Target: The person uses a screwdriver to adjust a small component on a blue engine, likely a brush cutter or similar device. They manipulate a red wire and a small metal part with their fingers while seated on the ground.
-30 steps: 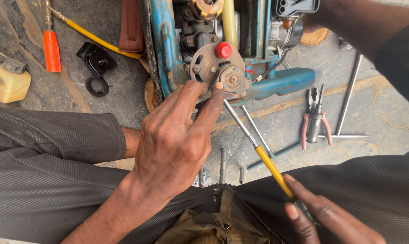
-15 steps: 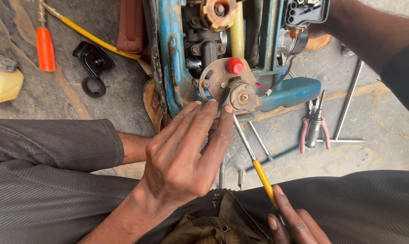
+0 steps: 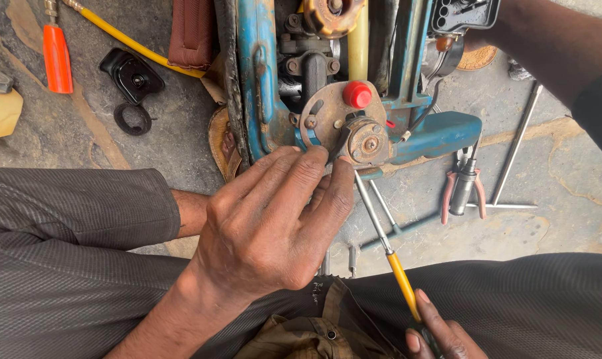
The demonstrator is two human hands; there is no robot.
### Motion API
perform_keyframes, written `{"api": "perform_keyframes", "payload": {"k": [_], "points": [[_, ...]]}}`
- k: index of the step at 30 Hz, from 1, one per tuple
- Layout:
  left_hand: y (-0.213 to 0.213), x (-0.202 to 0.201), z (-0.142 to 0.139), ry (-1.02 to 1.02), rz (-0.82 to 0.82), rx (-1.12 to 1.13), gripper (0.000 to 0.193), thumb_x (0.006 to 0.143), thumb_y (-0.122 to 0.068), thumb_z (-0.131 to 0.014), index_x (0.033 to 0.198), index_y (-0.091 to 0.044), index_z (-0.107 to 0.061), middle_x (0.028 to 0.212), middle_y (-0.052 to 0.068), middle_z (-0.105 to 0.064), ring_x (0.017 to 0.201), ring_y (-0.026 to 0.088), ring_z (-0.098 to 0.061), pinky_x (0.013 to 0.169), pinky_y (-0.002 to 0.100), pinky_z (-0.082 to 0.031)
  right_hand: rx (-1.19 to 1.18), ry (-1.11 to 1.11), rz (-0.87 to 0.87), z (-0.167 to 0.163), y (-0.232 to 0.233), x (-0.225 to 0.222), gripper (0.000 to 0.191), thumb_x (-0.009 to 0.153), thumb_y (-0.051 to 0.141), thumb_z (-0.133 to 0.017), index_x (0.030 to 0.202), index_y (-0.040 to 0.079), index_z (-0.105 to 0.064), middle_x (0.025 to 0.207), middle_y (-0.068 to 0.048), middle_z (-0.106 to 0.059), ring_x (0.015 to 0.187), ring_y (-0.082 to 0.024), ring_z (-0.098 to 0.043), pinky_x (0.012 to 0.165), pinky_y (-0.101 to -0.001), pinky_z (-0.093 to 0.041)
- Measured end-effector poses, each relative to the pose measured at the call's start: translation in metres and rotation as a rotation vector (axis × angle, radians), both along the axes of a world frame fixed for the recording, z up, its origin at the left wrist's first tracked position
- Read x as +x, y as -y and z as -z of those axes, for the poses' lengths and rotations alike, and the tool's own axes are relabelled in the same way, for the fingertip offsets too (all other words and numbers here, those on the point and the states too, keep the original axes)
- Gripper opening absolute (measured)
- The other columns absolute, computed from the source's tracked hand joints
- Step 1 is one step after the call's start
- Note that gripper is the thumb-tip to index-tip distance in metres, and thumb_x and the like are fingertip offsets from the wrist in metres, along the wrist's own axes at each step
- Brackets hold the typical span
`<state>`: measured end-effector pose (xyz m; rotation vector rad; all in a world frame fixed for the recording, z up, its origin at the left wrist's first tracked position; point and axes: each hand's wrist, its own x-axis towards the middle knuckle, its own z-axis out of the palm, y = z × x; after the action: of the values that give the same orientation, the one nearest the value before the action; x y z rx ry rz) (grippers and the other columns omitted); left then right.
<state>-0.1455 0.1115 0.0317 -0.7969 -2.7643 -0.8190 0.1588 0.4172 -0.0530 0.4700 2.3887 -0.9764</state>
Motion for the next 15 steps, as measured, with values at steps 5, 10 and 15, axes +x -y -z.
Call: {"api": "perform_keyframes", "payload": {"k": [5,10,15], "points": [[-0.002,0.001,-0.001,-0.036,0.041,-0.026,0.01,0.085,-0.001,-0.075,0.091,0.007,-0.073,0.09,0.021,-0.07,0.082,0.031,-0.075,0.073,0.039,-0.065,-0.045,0.062,0.041,-0.02,0.013,-0.028,0.054,0.08,0.019,-0.075,0.133,0.014,-0.066,0.062,-0.007,-0.067,0.057,-0.016,-0.068,0.061,-0.0327,-0.059],[-0.004,0.003,-0.001,-0.066,0.072,-0.008,0.009,0.083,0.003,-0.076,0.087,0.009,-0.071,0.095,0.023,-0.069,0.085,0.03,-0.074,0.072,0.037,-0.064,-0.006,-0.071,0.031,-0.046,0.039,-0.057,0.036,0.094,0.022,-0.063,0.128,0.01,-0.068,0.115,-0.016,-0.078,0.114,-0.029,-0.073,0.104,-0.0451,-0.054],[-0.001,0.009,0.003,-0.071,0.095,0.002,0.009,0.084,0.004,-0.077,0.088,0.009,-0.071,0.093,0.022,-0.067,0.082,0.027,-0.073,0.068,0.034,-0.063,-0.026,0.1,0.154,-0.062,0.059,-0.078,0.039,0.089,0.026,-0.067,0.122,0.008,-0.073,0.117,-0.014,-0.079,0.117,-0.028,-0.072,0.103,-0.0448,-0.052]]}}
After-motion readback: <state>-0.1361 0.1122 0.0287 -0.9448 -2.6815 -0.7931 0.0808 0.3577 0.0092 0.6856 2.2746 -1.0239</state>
